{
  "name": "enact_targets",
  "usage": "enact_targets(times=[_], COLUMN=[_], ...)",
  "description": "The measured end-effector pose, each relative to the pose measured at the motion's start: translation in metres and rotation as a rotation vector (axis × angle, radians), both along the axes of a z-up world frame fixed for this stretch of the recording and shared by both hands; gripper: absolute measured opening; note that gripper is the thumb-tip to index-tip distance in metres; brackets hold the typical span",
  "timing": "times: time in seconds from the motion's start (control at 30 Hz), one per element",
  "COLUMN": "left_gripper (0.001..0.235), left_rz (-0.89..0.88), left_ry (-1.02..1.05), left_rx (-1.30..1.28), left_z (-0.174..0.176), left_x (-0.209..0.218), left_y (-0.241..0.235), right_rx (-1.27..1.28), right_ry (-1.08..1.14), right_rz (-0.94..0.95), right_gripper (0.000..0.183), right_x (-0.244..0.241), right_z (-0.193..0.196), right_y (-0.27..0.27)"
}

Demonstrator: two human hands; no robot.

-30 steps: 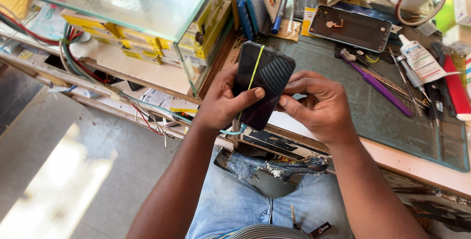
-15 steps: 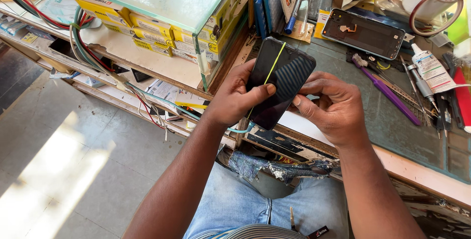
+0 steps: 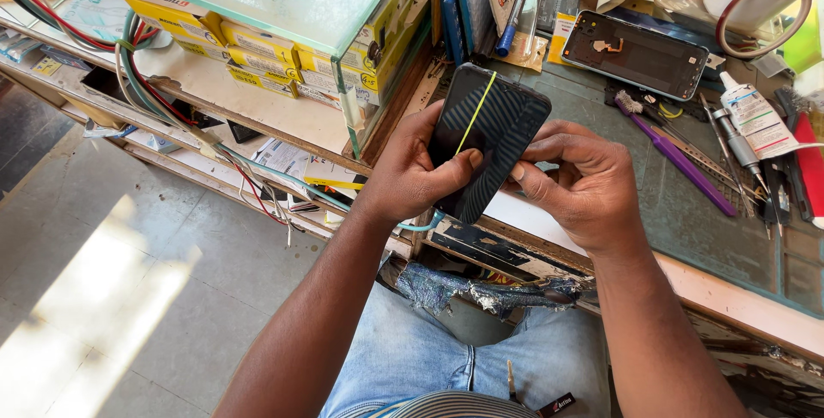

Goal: The person cleans a small green circuit board using a brush and a small tool, then handles a disassembled smartphone with a rubber band. The person uses tweezers to manipulate small components on the board.

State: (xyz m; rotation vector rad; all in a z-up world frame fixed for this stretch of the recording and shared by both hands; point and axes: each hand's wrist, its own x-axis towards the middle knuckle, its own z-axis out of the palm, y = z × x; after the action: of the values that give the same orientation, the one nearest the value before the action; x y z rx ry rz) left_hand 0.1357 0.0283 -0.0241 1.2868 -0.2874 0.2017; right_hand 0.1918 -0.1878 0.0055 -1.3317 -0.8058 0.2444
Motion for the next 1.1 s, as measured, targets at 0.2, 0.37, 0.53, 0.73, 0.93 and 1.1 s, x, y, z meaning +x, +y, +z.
enact_targets(times=[0.2, 0.37, 0.53, 0.73, 0.93, 1.1], left_gripper=[0.047, 0.044, 0.044, 0.039, 0.041, 0.045], left_rz=[-0.027, -0.031, -0.034, -0.039, -0.032, -0.039], left_ry=[-0.05, -0.056, -0.056, -0.081, -0.084, -0.08], left_rx=[-0.035, 0.008, -0.02, -0.013, 0.004, -0.009], left_z=[-0.0026, -0.0014, -0.0003, -0.0045, -0.0062, -0.0057], left_x=[-0.0011, -0.0011, -0.0001, 0.0003, -0.0005, -0.0011], left_y=[0.0007, 0.0018, 0.0007, 0.0023, 0.0037, 0.0028], right_rx=[0.009, 0.0, -0.011, 0.0, 0.023, 0.021], right_ry=[-0.001, 0.049, 0.007, 0.013, 0.035, 0.032], right_rz=[0.048, 0.021, 0.006, 0.01, 0.033, 0.032], right_gripper=[0.014, 0.014, 0.014, 0.014, 0.015, 0.015], right_x=[0.0004, -0.0006, -0.0025, -0.0024, -0.0025, -0.0023], right_z=[0.0005, 0.0021, 0.0039, 0.0023, 0.0007, -0.0004], right_y=[0.0001, 0.0002, 0.0018, 0.0011, 0.0019, 0.0005])
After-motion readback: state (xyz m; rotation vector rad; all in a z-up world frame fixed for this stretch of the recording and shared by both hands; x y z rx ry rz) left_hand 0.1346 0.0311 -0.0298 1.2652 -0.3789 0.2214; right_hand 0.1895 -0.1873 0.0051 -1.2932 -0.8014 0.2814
